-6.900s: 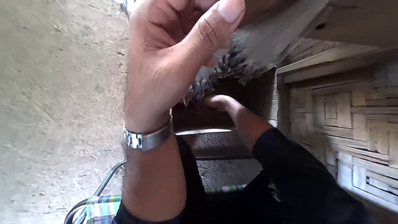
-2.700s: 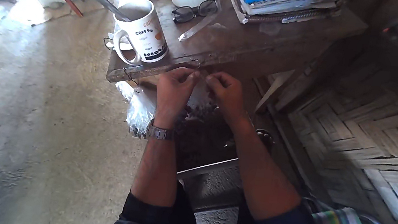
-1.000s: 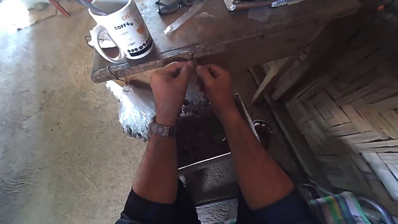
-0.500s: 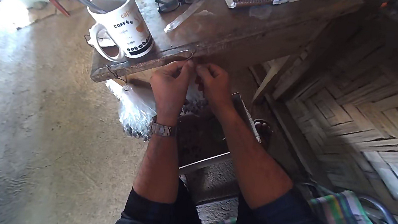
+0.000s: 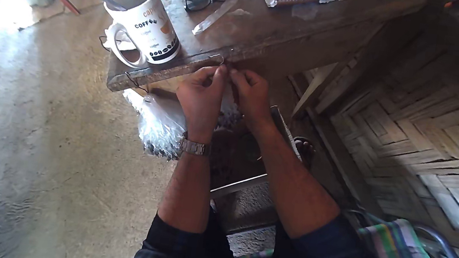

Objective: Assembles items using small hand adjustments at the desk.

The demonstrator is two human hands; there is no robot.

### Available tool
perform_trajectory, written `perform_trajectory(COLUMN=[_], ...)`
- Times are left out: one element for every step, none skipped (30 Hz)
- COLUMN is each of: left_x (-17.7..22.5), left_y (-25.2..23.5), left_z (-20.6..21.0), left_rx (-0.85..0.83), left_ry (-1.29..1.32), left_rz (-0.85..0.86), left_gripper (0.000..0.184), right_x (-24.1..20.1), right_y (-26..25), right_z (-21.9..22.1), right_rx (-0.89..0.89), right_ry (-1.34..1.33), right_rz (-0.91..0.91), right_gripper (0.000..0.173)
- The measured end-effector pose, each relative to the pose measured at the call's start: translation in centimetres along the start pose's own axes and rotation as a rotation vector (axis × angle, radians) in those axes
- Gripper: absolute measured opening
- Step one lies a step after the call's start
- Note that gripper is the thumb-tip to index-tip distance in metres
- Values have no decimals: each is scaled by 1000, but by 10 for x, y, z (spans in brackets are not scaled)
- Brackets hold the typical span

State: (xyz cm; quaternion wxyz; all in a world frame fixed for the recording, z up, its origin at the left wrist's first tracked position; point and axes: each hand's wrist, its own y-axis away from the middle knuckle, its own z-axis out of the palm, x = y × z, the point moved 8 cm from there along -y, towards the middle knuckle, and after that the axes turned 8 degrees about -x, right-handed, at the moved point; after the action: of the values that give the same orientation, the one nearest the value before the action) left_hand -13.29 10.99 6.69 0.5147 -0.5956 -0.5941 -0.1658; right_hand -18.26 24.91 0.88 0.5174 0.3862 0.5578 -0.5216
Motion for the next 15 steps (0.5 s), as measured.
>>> perform_trajectory(left_x=[0,-1,-1,-1,-1,-2,-2,-2,-2,-2,-2,-2,-1,-1,-1], left_y=[0,1,1,1,1,1,1,1,1,1,1,1,1,2,2], left_z=[0,0,1,0,0,0,0,0,0,1,1,1,1,1,1], left_rx=[7,11,14,17,19,20,19,21,23,21,23,25,26,27,28], left_ry=[5,6,5,4,1,3,7,13,15,14,14,14,13,12,10], left_rz=[-1,-1,-2,-4,-11,-18,-25,-30,-34,-36,-34,-33,-32,-30,-27], left_gripper=[16,16,16,16,16,16,16,16,16,16,16,16,16,16,16], right_x=[1,2,2,2,2,2,2,1,1,0,0,0,0,0,1], right_y=[0,0,0,0,0,0,0,0,0,0,1,1,0,0,0], right_z=[0,0,0,0,0,1,0,1,0,0,0,0,0,0,0], right_rx=[-5,-8,-8,-6,-4,-1,4,8,11,12,13,14,15,16,19], right_ry=[2,3,8,15,21,26,26,25,20,18,23,32,45,62,79], right_rz=[6,18,30,40,39,37,37,38,42,48,55,60,63,66,70], right_gripper=[30,30,30,30,31,32,33,33,34,34,34,35,36,37,38])
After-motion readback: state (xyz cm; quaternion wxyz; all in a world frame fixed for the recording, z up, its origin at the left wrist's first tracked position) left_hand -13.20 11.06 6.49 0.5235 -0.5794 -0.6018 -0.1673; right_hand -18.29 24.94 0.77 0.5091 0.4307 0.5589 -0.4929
